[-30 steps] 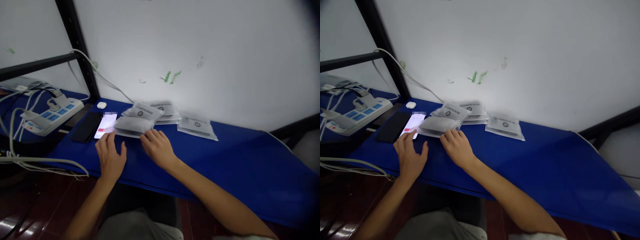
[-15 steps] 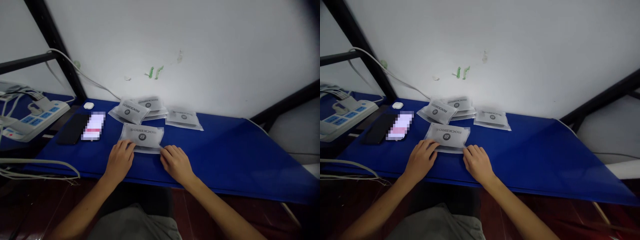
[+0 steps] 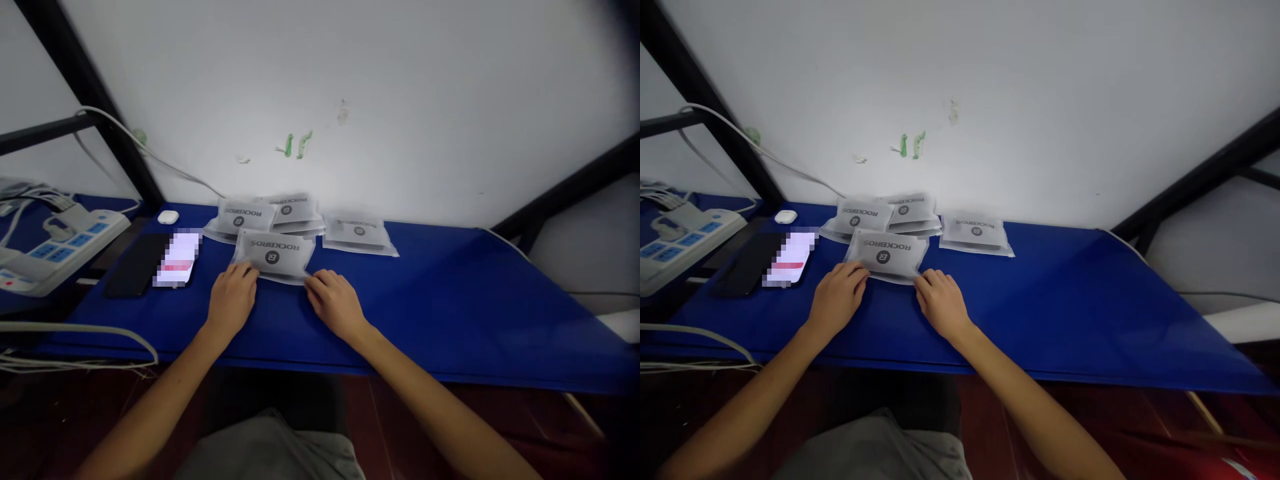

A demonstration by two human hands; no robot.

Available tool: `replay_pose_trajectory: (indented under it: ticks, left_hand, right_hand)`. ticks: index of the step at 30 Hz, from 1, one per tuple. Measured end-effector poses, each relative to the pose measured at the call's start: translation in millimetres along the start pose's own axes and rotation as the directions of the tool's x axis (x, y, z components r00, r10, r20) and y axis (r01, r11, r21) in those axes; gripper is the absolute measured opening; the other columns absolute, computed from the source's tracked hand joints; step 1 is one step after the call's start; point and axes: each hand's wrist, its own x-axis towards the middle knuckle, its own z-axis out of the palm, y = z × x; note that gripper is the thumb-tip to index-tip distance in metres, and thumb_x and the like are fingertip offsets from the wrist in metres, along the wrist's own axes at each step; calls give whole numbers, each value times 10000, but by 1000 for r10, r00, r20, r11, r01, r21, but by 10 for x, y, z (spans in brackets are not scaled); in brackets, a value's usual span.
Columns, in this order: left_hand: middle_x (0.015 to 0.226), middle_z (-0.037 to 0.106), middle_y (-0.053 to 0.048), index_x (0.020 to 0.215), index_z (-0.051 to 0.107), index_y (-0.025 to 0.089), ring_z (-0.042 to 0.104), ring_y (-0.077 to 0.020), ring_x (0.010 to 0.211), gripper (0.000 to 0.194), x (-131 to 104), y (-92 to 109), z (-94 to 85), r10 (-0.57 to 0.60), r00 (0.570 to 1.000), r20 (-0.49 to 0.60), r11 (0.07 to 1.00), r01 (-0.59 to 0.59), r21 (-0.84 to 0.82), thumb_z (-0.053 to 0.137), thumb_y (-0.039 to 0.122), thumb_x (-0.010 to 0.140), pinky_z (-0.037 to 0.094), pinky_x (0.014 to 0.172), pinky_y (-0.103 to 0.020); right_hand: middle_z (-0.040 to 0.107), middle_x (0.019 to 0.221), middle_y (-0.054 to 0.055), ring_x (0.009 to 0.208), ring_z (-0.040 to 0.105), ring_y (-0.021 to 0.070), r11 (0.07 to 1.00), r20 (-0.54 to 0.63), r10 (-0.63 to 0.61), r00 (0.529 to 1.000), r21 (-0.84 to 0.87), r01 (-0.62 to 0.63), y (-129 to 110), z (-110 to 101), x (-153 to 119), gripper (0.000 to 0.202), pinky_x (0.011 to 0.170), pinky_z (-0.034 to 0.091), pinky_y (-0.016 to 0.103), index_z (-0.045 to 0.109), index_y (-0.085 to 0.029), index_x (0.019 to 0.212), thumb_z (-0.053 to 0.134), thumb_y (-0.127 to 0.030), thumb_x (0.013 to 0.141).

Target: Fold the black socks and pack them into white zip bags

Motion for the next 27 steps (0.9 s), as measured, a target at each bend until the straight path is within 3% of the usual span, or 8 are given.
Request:
replay_pose_trajectory:
  ticks: [7, 12, 17, 27]
  left_hand:
    - [939, 670, -67, 935, 661, 157, 603, -213, 859, 184, -206, 79, -57, 89, 990, -111, 994, -94, -46, 516, 77, 855, 508, 703, -341]
    - [930, 673, -57, 930, 655, 151, 607, -199, 861, 195, -259, 99, -81, 86, 985, -149, 990, -102, -100, 506, 50, 853, 519, 746, -331]
    - [932, 670, -57, 924, 653, 147, 614, -206, 869, 169, -228, 213, -69, 101, 984, -150, 988, -117, -101, 530, 60, 847, 516, 758, -346]
    - [890, 663, -45, 897, 643, 161, 595, -188, 834, 121, -3, 635, 0, 281, 955, -91, 937, -294, -191, 525, 183, 911, 485, 710, -324]
  right_hand:
    - [638, 853, 71, 738, 539, 170, 994, -79, -38, 996, 95, 46, -12, -131, -225, 140, 635, 380, 299, 637, -144, 925, 501, -127, 895]
    - [649, 862, 81, 764, 576, 176, 990, -169, 8, 986, 138, 15, 25, -145, -310, 117, 654, 428, 297, 634, -140, 914, 520, -126, 889]
    - [657, 851, 73, 757, 592, 170, 975, -198, 56, 979, 222, -11, 36, -94, -333, 105, 662, 470, 301, 638, -165, 905, 532, -168, 903]
    - [683, 818, 64, 722, 597, 167, 960, -215, 67, 974, 282, -3, 52, -79, -341, 126, 648, 485, 308, 672, -172, 871, 551, -145, 892]
